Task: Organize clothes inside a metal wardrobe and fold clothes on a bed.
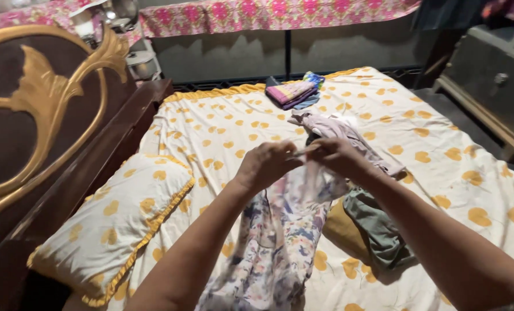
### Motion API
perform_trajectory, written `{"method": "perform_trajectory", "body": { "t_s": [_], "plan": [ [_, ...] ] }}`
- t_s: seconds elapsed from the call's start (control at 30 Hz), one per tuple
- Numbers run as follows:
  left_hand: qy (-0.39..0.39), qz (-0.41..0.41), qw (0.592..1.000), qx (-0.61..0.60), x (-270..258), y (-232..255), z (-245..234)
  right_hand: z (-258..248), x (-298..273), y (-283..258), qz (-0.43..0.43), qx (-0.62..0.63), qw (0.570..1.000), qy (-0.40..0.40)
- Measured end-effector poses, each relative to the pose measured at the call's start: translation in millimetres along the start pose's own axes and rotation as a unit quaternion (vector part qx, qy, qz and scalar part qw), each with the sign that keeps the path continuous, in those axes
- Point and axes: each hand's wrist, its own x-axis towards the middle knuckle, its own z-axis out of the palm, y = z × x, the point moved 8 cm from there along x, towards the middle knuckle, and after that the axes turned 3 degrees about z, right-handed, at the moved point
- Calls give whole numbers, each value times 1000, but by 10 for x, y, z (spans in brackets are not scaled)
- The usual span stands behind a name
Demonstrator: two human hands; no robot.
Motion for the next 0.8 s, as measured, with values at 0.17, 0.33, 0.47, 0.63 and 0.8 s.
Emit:
{"method": "perform_trajectory", "body": {
  "t_s": [0.17,0.33,0.47,0.63,0.8],
  "plan": [
    [-78,-173,961,199,-505,-822,334,-489,-114,330,127,77,987,62],
    [-133,-340,864,347,-1232,-1615,246,-1288,-282,1024,125,237,943,198],
    [-127,-441,841,285,-1472,-1525,-80,-1746,-393,1415,96,241,943,208],
    [33,-430,902,-32,-1467,-1611,-53,-1925,-519,2006,151,245,919,269],
    [58,-379,886,-260,-977,-1180,163,-1445,-359,2306,171,332,900,225]
  ]
}}
